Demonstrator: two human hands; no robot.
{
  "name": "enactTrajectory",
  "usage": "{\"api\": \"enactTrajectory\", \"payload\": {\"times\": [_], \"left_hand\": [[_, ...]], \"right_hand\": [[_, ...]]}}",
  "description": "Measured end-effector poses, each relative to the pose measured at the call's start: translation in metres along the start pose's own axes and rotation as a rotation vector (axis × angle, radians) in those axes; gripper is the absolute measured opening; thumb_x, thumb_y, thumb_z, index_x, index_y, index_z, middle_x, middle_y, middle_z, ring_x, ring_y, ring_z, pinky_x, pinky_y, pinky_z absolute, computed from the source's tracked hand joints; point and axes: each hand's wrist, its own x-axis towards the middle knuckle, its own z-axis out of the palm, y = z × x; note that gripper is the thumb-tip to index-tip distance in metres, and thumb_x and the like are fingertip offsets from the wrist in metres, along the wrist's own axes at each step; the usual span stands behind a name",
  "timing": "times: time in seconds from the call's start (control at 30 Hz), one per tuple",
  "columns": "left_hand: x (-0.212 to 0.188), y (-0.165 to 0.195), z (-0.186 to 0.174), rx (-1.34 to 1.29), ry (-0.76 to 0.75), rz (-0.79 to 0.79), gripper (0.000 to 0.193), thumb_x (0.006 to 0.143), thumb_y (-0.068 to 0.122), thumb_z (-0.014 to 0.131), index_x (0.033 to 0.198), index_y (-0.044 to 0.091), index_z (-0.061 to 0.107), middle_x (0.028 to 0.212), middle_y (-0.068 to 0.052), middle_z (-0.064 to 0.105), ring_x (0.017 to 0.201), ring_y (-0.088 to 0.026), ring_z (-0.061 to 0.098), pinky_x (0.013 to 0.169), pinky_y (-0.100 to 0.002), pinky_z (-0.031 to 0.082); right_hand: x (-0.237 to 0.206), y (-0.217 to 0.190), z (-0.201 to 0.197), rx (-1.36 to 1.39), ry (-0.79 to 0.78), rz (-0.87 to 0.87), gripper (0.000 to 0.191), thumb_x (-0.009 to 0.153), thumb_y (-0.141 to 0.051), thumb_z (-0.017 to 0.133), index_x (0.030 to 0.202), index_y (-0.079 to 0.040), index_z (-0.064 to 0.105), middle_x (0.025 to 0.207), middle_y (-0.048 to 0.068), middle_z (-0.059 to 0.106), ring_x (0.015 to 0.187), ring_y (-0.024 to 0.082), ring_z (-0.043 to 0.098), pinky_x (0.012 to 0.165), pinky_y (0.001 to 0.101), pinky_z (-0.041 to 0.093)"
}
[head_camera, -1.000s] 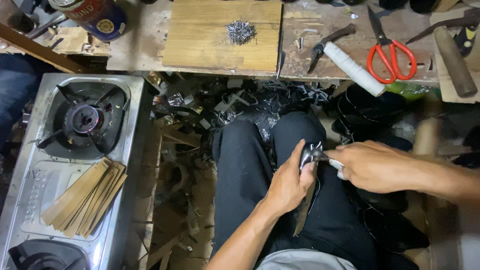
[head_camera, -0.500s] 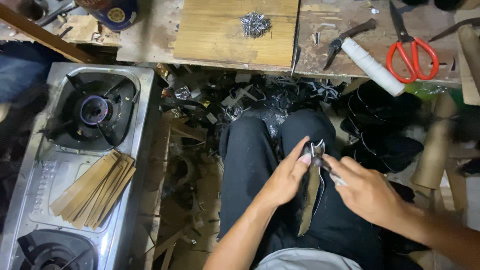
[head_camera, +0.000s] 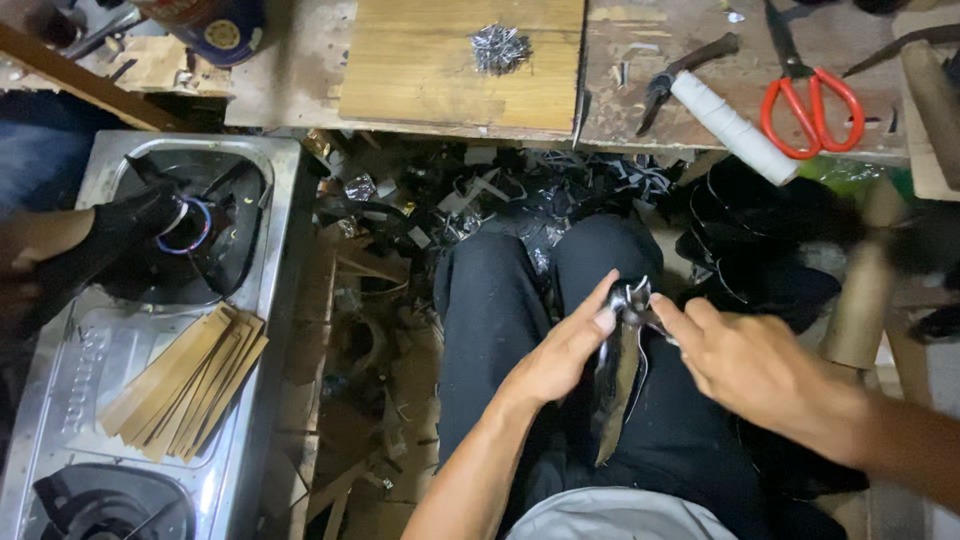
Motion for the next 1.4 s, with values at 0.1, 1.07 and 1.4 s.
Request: {"api": "enactTrajectory", "payload": {"times": [0.1,1.07,1.4], "left_hand": [[0.002,-0.004,-0.002,0.014,0.117,-0.052,0.059,0.108,0.028,0.045,0.161,0.006,0.037,0.126,-0.028,0.062,0.111,-0.028,0.061,0.103,-0.038,0.047],[-0.012,0.021,0.045,0.418,0.346,0.105,0.049,0.106,0.026,0.041,0.147,0.0,0.045,0.135,-0.029,0.061,0.127,-0.042,0.06,0.108,-0.043,0.045],[-0.011,0.016,0.013,0.214,0.1,0.143,0.052,0.107,0.024,0.043,0.153,0.0,0.04,0.149,-0.028,0.053,0.141,-0.04,0.05,0.116,-0.041,0.036]], "right_hand": [[0.0,-0.02,0.023,0.192,0.226,0.048,0.066,0.082,-0.014,0.066,0.146,-0.008,0.052,0.091,0.016,0.058,0.06,0.035,0.068,0.056,0.0467,0.056],[-0.017,-0.001,-0.01,0.547,0.126,-0.013,0.061,0.078,-0.008,0.061,0.139,-0.006,0.057,0.095,0.016,0.067,0.082,0.041,0.069,0.069,0.047,0.055],[-0.021,-0.019,0.014,0.093,0.195,0.126,0.064,0.083,-0.017,0.066,0.145,-0.008,0.053,0.091,0.015,0.063,0.056,0.033,0.068,0.052,0.0439,0.056]]}}
